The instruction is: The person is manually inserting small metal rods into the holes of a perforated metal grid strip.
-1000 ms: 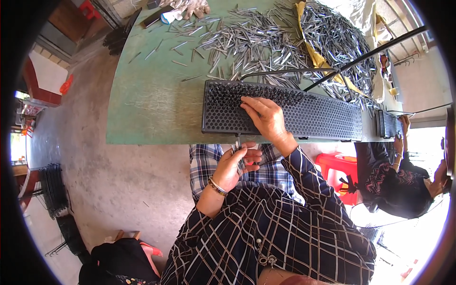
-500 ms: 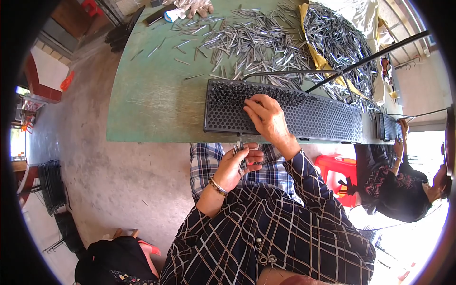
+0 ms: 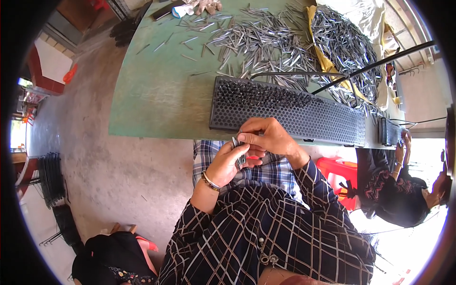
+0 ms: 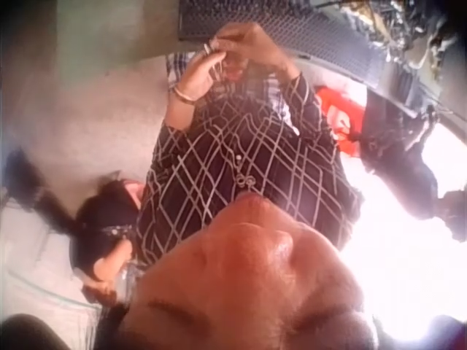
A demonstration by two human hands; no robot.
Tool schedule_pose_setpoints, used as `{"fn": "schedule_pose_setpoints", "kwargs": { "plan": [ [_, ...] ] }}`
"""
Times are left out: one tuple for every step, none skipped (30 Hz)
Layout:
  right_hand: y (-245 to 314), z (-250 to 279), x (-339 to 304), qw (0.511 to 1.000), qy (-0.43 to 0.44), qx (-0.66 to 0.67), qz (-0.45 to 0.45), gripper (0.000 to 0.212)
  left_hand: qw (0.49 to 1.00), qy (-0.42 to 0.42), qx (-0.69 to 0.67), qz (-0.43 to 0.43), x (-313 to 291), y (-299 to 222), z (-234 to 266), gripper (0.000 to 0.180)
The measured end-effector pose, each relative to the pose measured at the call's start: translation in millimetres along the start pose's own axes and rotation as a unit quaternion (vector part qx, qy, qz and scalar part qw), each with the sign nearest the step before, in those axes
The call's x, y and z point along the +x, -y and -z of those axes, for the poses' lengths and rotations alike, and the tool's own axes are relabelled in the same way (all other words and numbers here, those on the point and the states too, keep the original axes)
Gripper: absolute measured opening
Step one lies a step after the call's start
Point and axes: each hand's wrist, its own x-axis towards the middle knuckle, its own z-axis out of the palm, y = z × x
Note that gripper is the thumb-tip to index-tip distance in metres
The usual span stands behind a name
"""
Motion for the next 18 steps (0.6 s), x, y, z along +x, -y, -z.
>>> {"fn": "schedule_pose_setpoints", "kwargs": {
  "plan": [
    [0, -3, 1, 0.995, 0.005, 0.076, -0.063, 0.017, 1.000, 0.005, 0.016, -0.001, 0, -1, 2, 0.028],
    [1, -5, 2, 0.993, 0.003, 0.094, -0.076, 0.017, 1.000, 0.005, 0.017, -0.001, -2, -1, 2, 0.028],
    [-1, -6, 3, 0.993, 0.004, 0.094, -0.075, 0.017, 1.000, -0.014, 0.010, -0.009, -3, 0, 1, 0.029],
    [-5, -8, 4, 0.993, -0.003, 0.094, -0.075, 0.017, 0.999, -0.032, 0.004, -0.016, -5, 1, 1, 0.030],
    [-6, -9, 6, 0.993, -0.009, 0.095, -0.075, 0.017, 0.999, -0.033, 0.004, -0.018, -7, -1, 1, 0.030],
    [-5, -10, 8, 0.993, -0.007, 0.095, -0.074, 0.017, 0.999, -0.051, -0.003, -0.017, -9, -2, 2, 0.032],
    [-3, -10, 11, 0.992, -0.043, 0.096, -0.072, 0.018, 0.997, -0.069, -0.010, -0.016, -11, -3, 2, 0.033],
    [-2, -11, 15, 0.990, -0.078, 0.097, -0.071, 0.018, 0.997, -0.072, -0.011, -0.019, -13, -3, 4, 0.033],
    [0, -12, 19, 0.990, -0.074, 0.097, -0.070, 0.018, 0.996, -0.079, -0.019, -0.027, -14, -2, 7, 0.034],
    [3, -12, 25, 0.993, -0.099, 0.037, -0.056, 0.019, 0.995, -0.086, -0.027, -0.035, -15, -1, 10, 0.036],
    [7, -11, 29, 0.991, -0.126, -0.023, -0.042, 0.019, 0.995, -0.086, -0.027, -0.036, -16, -1, 12, 0.036],
    [11, -14, 35, 0.988, -0.153, -0.019, -0.017, 0.018, 0.995, -0.091, -0.034, -0.034, -16, -1, 13, 0.036],
    [12, -16, 41, 0.988, -0.152, -0.019, -0.016, 0.018, 0.994, -0.096, -0.040, -0.032, -16, 0, 14, 0.036],
    [11, -17, 49, 0.983, -0.163, -0.074, 0.041, 0.018, 0.994, -0.098, -0.040, -0.035, -18, 1, 16, 0.036],
    [11, -20, 56, 0.972, -0.173, -0.127, 0.097, 0.018, 0.994, -0.095, -0.041, -0.035, -19, 2, 17, 0.036],
    [3, -24, 62, 0.968, -0.181, -0.130, 0.118, 0.017, 0.994, -0.092, -0.042, -0.035, -20, 4, 18, 0.035],
    [-1, -25, 66, 0.968, -0.179, -0.131, 0.119, 0.017, 0.994, -0.092, -0.043, -0.037, -21, 4, 18, 0.035],
    [-5, -25, 70, 0.960, -0.184, -0.158, 0.144, 0.017, 0.994, -0.094, -0.046, -0.032, -21, 4, 18, 0.035]
  ]
}}
